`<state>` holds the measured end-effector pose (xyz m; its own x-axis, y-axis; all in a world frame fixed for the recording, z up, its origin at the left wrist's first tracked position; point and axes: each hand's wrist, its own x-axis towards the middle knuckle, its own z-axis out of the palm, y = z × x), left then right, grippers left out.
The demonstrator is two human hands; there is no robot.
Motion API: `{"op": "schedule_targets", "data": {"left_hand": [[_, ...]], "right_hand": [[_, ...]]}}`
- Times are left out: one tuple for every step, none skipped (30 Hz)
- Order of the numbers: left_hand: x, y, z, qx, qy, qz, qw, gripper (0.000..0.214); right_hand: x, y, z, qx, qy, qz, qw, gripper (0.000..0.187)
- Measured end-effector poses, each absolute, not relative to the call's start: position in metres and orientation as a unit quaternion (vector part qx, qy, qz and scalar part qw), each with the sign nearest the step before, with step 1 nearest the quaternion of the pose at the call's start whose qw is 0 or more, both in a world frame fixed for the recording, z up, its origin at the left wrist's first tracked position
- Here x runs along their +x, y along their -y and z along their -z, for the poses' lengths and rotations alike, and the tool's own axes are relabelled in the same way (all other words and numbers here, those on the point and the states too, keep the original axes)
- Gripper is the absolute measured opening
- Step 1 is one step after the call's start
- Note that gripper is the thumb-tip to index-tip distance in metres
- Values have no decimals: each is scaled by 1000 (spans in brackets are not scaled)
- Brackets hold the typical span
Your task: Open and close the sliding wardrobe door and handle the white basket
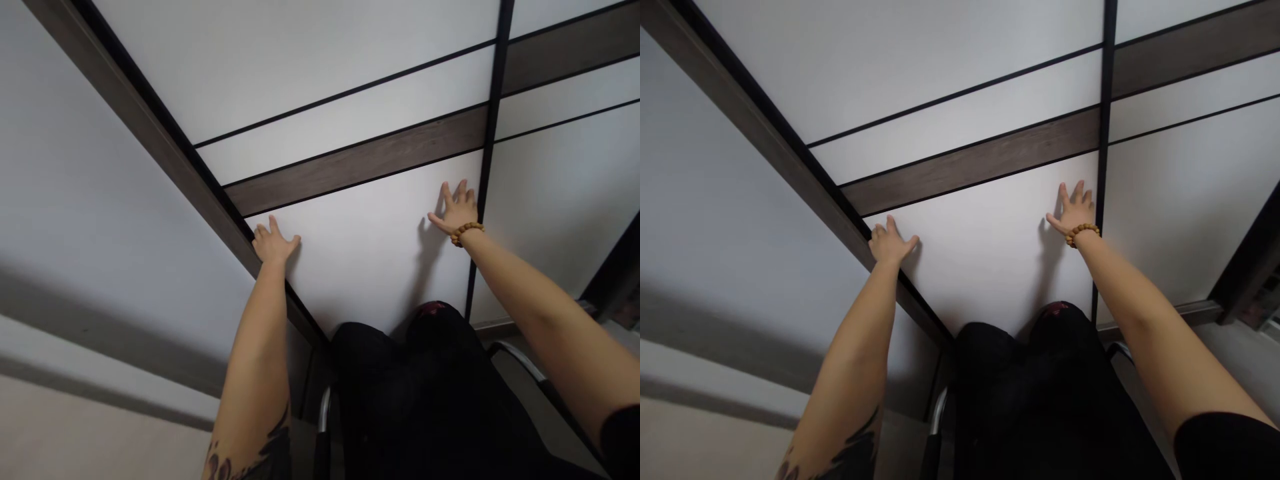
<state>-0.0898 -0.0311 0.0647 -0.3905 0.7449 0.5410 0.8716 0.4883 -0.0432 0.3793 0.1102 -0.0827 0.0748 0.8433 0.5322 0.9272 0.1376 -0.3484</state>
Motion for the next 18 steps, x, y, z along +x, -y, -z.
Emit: {"op": "schedule_targets", "data": {"left_hand": [[-89, 31, -66, -486, 826, 119, 261, 103], [-88, 32, -66, -482, 827, 115, 266, 103], [-86, 32, -67, -479, 828, 110, 271, 103], [-85, 31, -68, -476, 829, 106, 274, 104], [-83, 31, -68, -472, 831, 103, 275, 105], [-82, 30, -69, -468, 833, 101, 275, 105], [-80, 29, -69, -465, 836, 100, 275, 106], [-79, 28, -70, -460, 838, 99, 275, 107], [-78, 28, -70, -456, 841, 98, 274, 108], [-77, 27, -71, -451, 845, 97, 271, 108], [-77, 26, -72, -447, 848, 97, 267, 109], [-76, 26, -73, -442, 852, 98, 263, 109], [-76, 26, -75, -437, 856, 99, 258, 109], [-76, 26, -75, -432, 860, 101, 254, 109], [-76, 26, -76, -428, 862, 102, 251, 109], [-76, 26, -77, -425, 864, 102, 250, 109], [-76, 27, -77, -424, 865, 101, 250, 109], [-76, 27, -77, -424, 865, 100, 250, 109]], "right_hand": [[377, -107, 80, -658, 678, 60, 322, 109], [376, -104, 77, -661, 679, 56, 316, 109], [374, -102, 74, -661, 679, 51, 314, 108], [372, -100, 72, -661, 680, 45, 314, 107], [371, -98, 70, -660, 680, 39, 317, 106], [370, -96, 69, -659, 680, 34, 319, 105], [369, -96, 68, -658, 681, 30, 321, 105], [369, -95, 68, -657, 682, 28, 322, 105], [368, -95, 68, -655, 683, 27, 322, 106], [367, -95, 68, -653, 685, 25, 323, 106], [367, -96, 68, -651, 686, 23, 324, 107], [366, -97, 68, -649, 687, 20, 326, 107], [365, -97, 69, -647, 688, 18, 328, 107], [364, -98, 69, -644, 689, 16, 331, 107], [363, -99, 70, -642, 690, 14, 334, 107], [363, -100, 71, -640, 690, 12, 337, 107], [362, -101, 72, -639, 690, 11, 341, 108], [362, -102, 72, -637, 689, 10, 345, 109]]}}
